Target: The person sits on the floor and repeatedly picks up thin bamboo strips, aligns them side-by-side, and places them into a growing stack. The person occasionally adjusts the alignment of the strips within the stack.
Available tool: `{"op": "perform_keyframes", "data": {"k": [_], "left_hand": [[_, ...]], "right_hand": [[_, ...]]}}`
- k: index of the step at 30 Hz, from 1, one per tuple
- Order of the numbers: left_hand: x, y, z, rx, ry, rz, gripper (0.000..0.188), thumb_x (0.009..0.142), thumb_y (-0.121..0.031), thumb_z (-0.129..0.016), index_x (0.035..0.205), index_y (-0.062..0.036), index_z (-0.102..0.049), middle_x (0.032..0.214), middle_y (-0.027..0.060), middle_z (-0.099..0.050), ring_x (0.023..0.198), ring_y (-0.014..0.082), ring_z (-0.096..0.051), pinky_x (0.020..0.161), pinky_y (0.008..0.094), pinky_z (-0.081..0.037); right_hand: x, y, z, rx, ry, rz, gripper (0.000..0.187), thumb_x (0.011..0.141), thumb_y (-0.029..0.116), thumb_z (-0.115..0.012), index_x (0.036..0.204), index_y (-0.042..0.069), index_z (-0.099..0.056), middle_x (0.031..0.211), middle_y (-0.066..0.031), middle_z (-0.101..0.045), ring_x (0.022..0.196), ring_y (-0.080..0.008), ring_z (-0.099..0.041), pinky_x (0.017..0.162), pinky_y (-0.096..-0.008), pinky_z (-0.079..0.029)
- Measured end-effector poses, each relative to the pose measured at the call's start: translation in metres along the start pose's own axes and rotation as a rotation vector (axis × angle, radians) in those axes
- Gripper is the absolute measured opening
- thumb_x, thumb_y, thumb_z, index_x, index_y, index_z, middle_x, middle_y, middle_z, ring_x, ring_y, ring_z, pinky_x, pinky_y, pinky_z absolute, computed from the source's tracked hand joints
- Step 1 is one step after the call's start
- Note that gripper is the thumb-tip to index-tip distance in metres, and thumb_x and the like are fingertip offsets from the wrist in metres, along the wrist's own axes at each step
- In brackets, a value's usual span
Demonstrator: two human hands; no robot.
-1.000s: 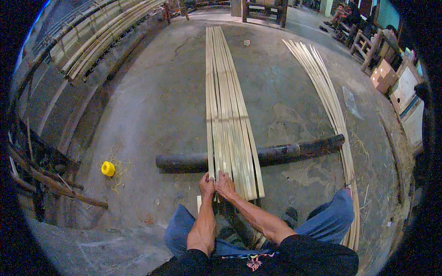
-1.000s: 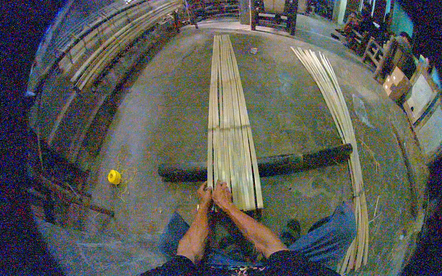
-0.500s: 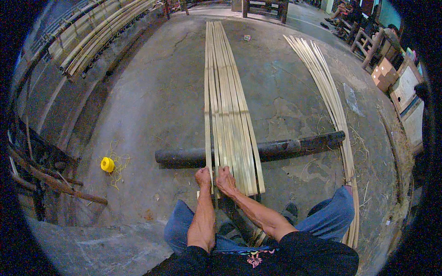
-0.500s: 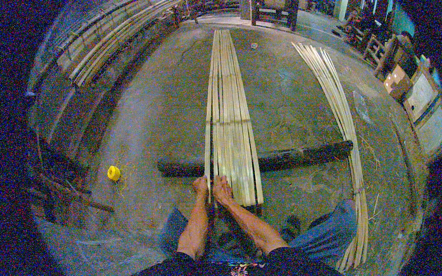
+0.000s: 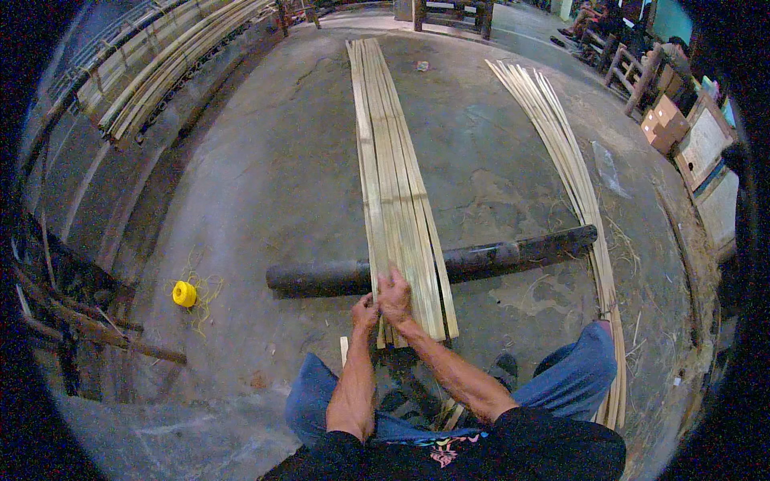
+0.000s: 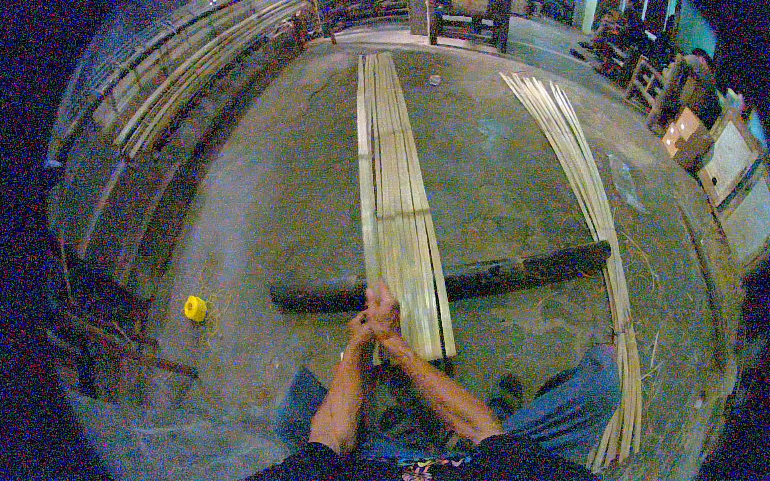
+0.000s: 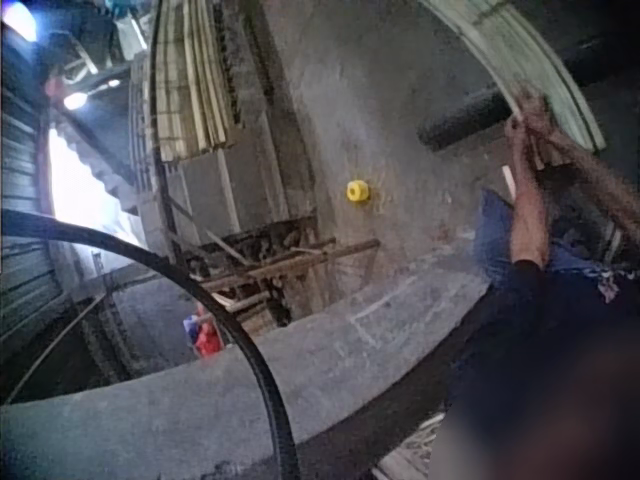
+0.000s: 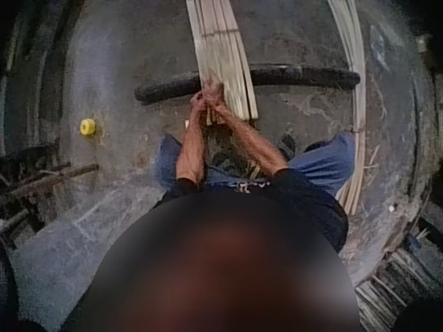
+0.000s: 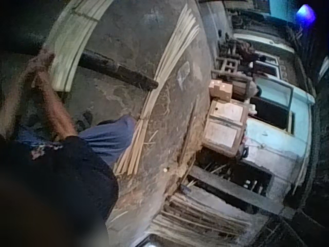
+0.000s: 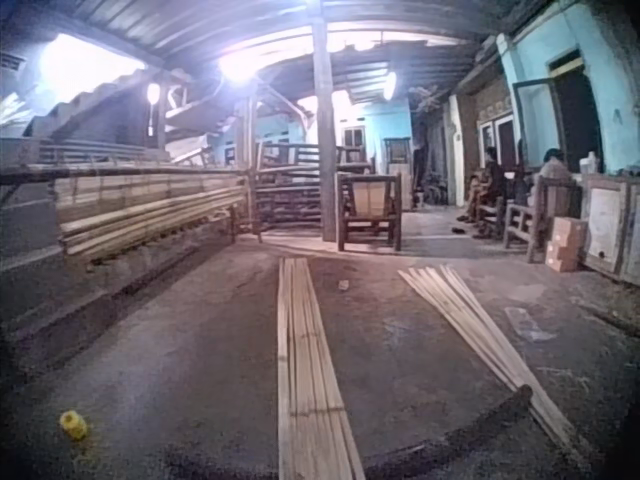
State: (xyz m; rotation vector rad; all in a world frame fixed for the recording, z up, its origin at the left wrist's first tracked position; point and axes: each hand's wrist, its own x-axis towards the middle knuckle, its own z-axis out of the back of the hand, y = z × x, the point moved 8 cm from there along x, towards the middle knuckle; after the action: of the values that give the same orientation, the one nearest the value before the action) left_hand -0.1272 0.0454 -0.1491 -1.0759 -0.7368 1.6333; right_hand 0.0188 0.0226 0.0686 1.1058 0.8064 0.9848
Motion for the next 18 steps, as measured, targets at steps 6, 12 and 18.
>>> {"op": "perform_keyframes", "data": {"k": [6, 12, 18], "left_hand": [[-0.032, -0.041, 0.013, -0.145, -0.027, 0.077, 0.041, 0.059, -0.015, -0.066, 0.097, -0.0057, -0.054, 0.074, 0.0086, -0.057, 0.07, 0.0166, -0.054, 0.063, 0.029, -0.044], [-0.028, -0.04, 0.006, -0.119, -0.021, -0.007, 0.046, 0.06, -0.01, -0.064, 0.103, -0.0035, -0.051, 0.083, 0.01, -0.058, 0.072, 0.0171, -0.055, 0.067, 0.0282, -0.044], [-0.032, -0.036, 0.0, -0.304, 0.039, 0.062, 0.046, 0.06, -0.006, -0.062, 0.104, -0.0036, -0.05, 0.09, 0.0103, -0.057, 0.076, 0.0169, -0.055, 0.069, 0.0279, -0.043]], "right_hand": [[0.043, -0.054, 0.088, -0.16, -0.053, 0.106, 0.035, 0.076, 0.015, -0.046, 0.107, -0.002, -0.044, 0.084, -0.0165, -0.056, 0.073, -0.0195, -0.054, 0.069, -0.0292, -0.041], [0.041, -0.138, 0.153, -0.267, -0.02, 0.091, 0.028, 0.076, 0.012, -0.045, 0.103, 0.006, -0.047, 0.075, -0.0134, -0.055, 0.065, -0.021, -0.052, 0.062, -0.0307, -0.041], [0.026, -0.179, 0.158, -0.335, 0.015, -0.029, 0.028, 0.076, 0.012, -0.044, 0.103, 0.008, -0.046, 0.078, -0.0156, -0.056, 0.067, -0.0266, -0.054, 0.061, -0.0335, -0.041]]}}
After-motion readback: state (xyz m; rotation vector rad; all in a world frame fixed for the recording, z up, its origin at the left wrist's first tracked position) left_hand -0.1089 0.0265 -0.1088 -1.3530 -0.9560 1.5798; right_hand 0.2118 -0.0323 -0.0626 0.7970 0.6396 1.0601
